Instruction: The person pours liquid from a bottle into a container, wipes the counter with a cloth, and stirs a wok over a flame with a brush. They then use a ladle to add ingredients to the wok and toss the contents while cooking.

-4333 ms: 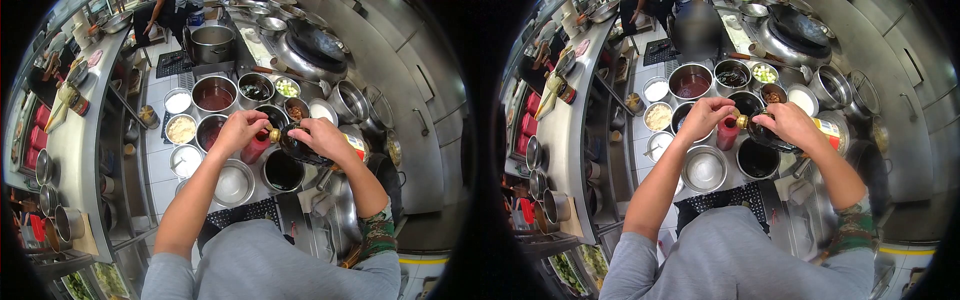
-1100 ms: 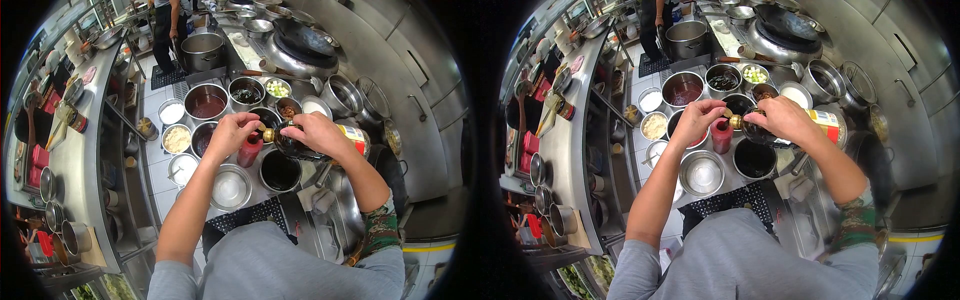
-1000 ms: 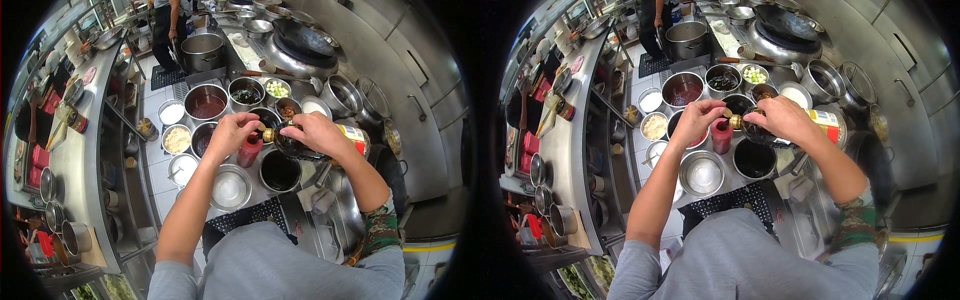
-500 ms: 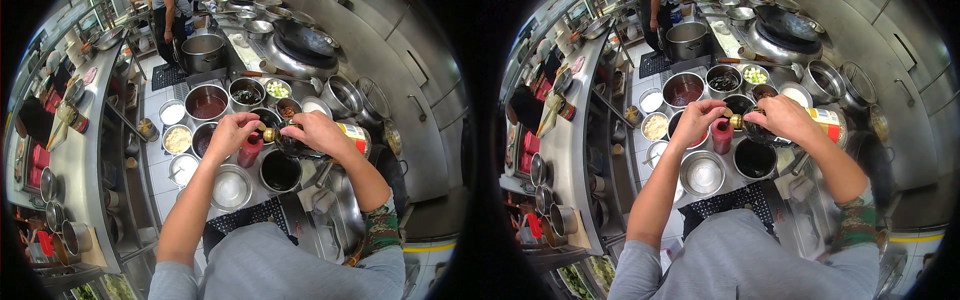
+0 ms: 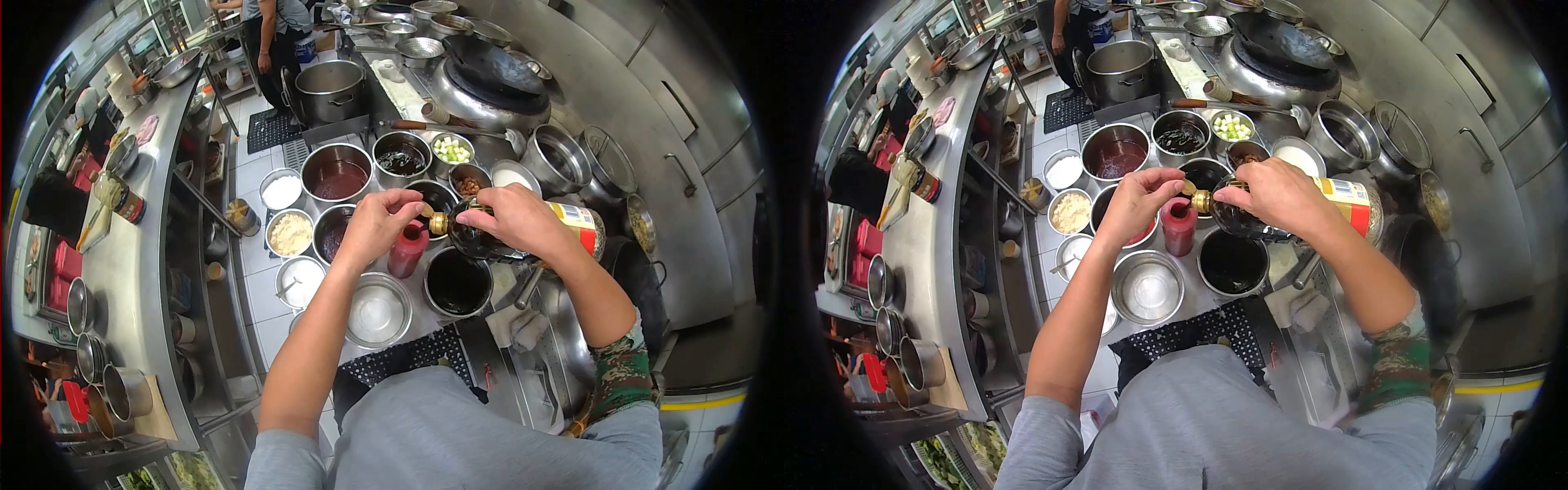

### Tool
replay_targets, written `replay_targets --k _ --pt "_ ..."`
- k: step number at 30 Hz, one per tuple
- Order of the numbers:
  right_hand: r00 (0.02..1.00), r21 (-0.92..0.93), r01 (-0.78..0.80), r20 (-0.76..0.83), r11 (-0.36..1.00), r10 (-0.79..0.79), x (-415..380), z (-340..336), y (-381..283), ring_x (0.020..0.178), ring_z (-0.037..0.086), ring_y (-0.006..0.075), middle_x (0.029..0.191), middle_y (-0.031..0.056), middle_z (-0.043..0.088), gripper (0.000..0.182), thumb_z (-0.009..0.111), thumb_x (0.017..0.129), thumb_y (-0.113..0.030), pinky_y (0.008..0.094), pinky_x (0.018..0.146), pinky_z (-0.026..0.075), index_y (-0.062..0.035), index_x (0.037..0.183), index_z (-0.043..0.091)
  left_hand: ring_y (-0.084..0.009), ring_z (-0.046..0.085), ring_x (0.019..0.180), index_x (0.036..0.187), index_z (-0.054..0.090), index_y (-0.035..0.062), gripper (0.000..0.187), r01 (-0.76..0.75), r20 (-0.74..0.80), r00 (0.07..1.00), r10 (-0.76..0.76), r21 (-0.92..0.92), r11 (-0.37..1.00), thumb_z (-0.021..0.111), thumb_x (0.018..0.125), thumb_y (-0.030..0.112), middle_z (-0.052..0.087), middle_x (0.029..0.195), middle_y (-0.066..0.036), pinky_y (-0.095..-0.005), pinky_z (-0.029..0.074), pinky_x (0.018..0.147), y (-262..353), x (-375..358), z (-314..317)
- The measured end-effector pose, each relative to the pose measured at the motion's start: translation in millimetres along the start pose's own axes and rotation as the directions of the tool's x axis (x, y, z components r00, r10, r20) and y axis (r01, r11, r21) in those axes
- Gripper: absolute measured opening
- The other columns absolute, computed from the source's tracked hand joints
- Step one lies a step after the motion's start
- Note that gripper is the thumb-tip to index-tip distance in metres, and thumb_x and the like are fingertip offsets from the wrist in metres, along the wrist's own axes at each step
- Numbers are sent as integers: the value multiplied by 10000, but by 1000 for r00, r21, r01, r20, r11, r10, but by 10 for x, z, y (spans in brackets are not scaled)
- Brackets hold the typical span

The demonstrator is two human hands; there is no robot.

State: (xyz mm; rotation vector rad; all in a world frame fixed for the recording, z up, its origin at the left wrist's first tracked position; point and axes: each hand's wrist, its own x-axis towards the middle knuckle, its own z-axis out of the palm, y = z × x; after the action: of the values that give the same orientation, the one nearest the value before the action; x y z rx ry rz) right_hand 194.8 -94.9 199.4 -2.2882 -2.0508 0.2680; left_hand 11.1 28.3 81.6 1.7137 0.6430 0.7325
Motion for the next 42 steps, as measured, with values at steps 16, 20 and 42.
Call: replay_targets --k 16,20,42 --pt "1000 15 -19 -2 1000 19 -19 -18 -50 804 658 391 775 220 667 492 638 873 -485 475 736 510 2 822 682 -151 717 824 1118 686 -18 301 48 14 999 -48 -36 998 653 907 194 736 940 -116 -264 540 733 103 -41 -7" --pt "1000 15 -15 -1 1000 16 -21 -20 -56 807 657 390 779 217 668 487 639 873 -482 474 739 510 -1 820 683 -150 717 825 1120 684 -23 303 42 19 999 -41 -48 998 655 906 190 735 938 -117 -261 540 732 78 -36 -7" --pt "997 27 58 -61 998 -56 1 63 38 723 620 427 685 245 615 505 634 876 -494 503 679 478 7 812 653 -162 721 832 1126 676 -30 293 33 26 999 -31 -66 997 641 918 172 733 953 -118 -265 547 738 65 -23 -1"
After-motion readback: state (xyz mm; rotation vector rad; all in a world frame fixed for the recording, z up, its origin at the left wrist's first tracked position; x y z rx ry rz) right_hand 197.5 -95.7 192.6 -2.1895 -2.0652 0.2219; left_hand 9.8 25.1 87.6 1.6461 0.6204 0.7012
